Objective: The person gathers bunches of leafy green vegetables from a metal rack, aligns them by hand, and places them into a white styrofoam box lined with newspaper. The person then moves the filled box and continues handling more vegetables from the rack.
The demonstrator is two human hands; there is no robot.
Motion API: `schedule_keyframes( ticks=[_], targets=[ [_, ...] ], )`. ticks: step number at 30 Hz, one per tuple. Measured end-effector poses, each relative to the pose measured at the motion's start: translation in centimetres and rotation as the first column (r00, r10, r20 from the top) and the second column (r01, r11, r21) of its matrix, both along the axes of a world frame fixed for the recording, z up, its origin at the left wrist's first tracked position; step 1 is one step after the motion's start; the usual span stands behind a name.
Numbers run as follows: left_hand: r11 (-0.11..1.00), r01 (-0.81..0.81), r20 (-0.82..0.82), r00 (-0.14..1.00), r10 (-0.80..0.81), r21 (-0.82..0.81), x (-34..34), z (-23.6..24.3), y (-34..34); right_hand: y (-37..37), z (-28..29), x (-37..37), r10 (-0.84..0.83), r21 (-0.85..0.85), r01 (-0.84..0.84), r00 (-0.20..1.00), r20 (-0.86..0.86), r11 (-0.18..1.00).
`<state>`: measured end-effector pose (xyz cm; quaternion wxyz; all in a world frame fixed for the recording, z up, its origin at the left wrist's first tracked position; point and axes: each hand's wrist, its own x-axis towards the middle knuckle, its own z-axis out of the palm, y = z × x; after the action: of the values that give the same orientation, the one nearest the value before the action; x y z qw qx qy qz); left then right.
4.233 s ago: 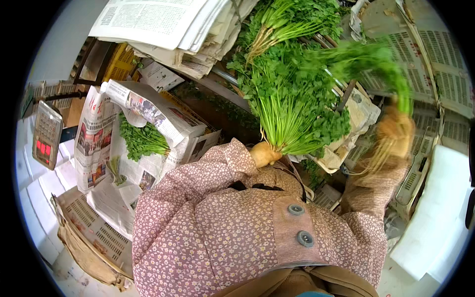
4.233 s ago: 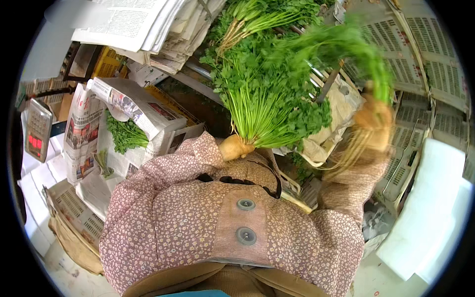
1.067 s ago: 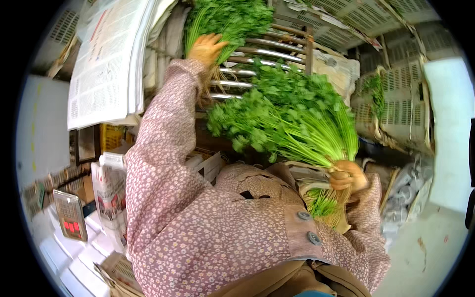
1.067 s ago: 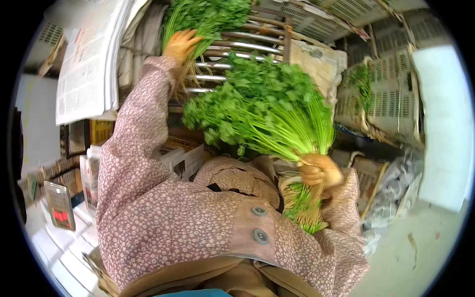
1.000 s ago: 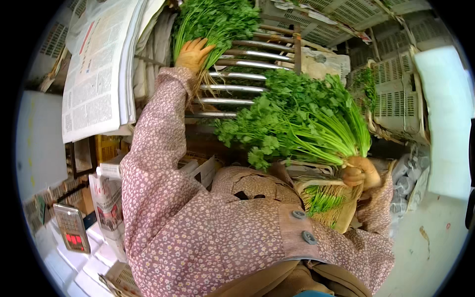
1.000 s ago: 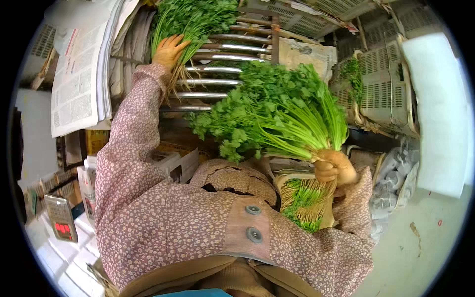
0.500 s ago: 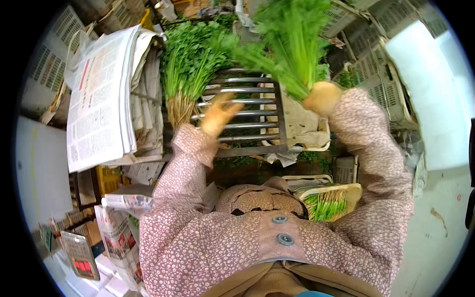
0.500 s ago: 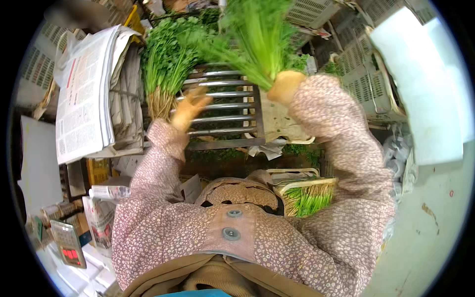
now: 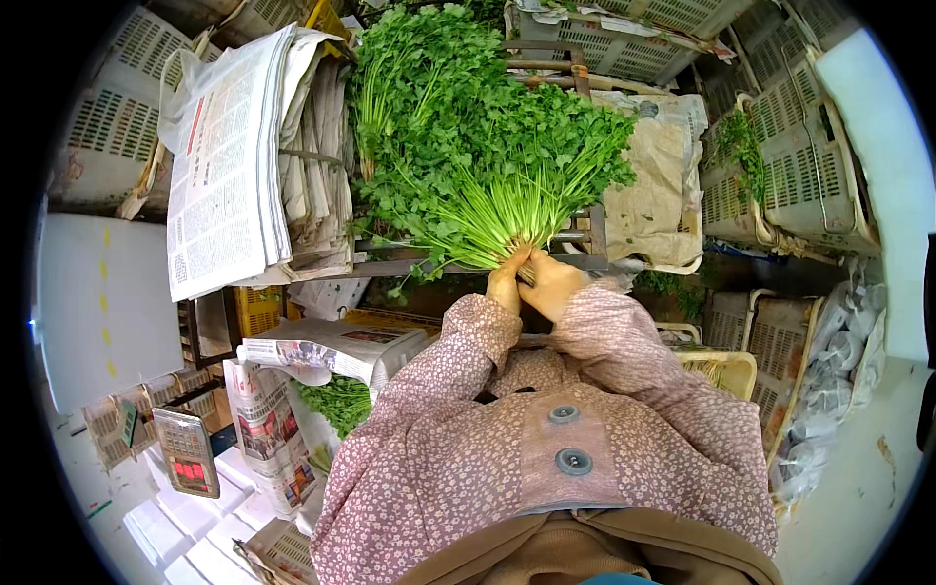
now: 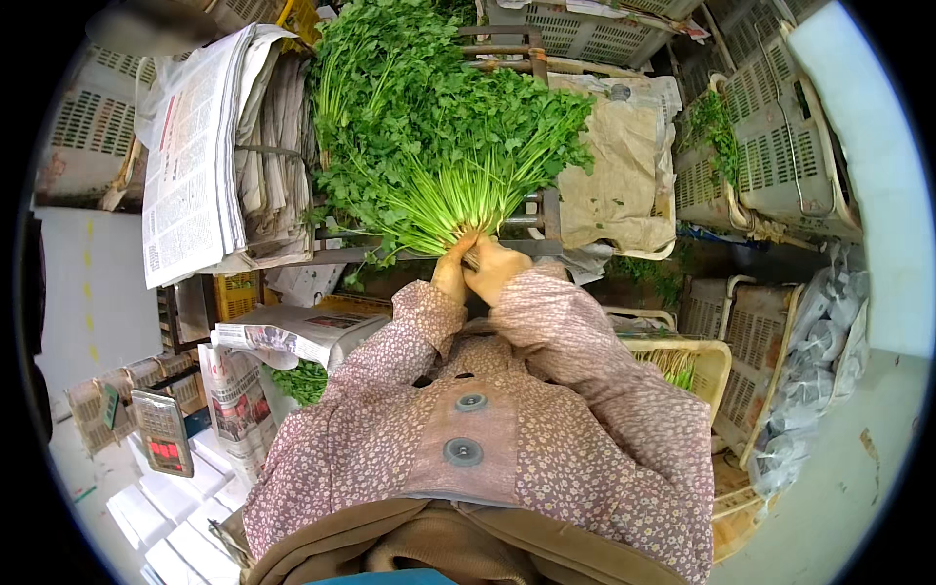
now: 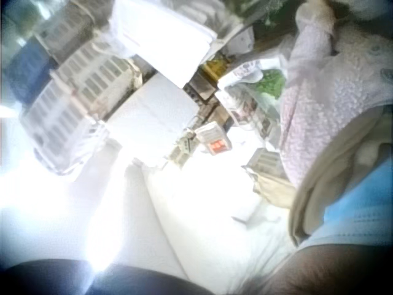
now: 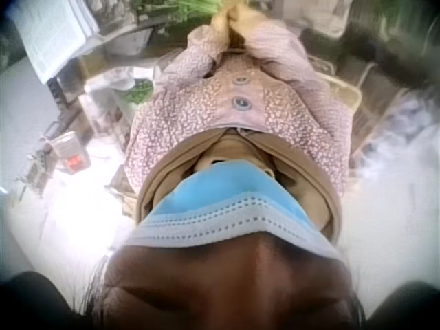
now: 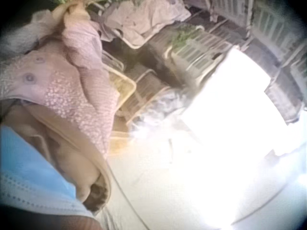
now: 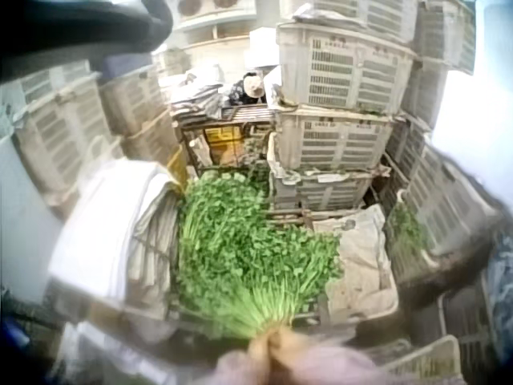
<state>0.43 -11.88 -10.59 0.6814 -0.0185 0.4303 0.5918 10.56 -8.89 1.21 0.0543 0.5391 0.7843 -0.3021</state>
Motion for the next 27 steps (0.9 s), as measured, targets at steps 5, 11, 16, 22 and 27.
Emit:
schedule_keyframes(
  ticks=[5, 11, 16, 22, 27],
  targets=[
    [0.995, 0.103, 0.000, 0.995, -0.103, -0.010, 0.1, 4.1, 0.7, 3.4, -1.3, 8.3, -0.452, -0.328, 0.338, 0.803, -0.388, 0.882],
    [0.926, 0.377, -0.148, 0.915, -0.376, -0.022, 0.6, 9.2, -0.6, 6.0, 3.3, 4.7, -0.316, -0.203, 0.284, 0.937, -0.150, 0.937],
    [0.957, 0.287, -0.098, 0.952, -0.289, -0.035, 0.9, 4.2, -2.4, 3.8, -1.2, 4.0, -0.206, -0.256, 0.164, 0.968, -0.143, 0.953],
    [0.956, 0.290, -0.114, 0.952, -0.283, 0.047, 0.2, 3.4, -2.5, 2.1, -3.6, 3.8, -0.605, -0.589, 0.290, 0.657, -0.450, 0.754],
    [0.959, 0.284, 0.153, 0.947, -0.281, 0.005, -0.8, 4.4, -1.1, 1.4, -3.1, 1.1, -0.259, -0.071, 0.249, 0.935, -0.243, 0.966]
  ],
)
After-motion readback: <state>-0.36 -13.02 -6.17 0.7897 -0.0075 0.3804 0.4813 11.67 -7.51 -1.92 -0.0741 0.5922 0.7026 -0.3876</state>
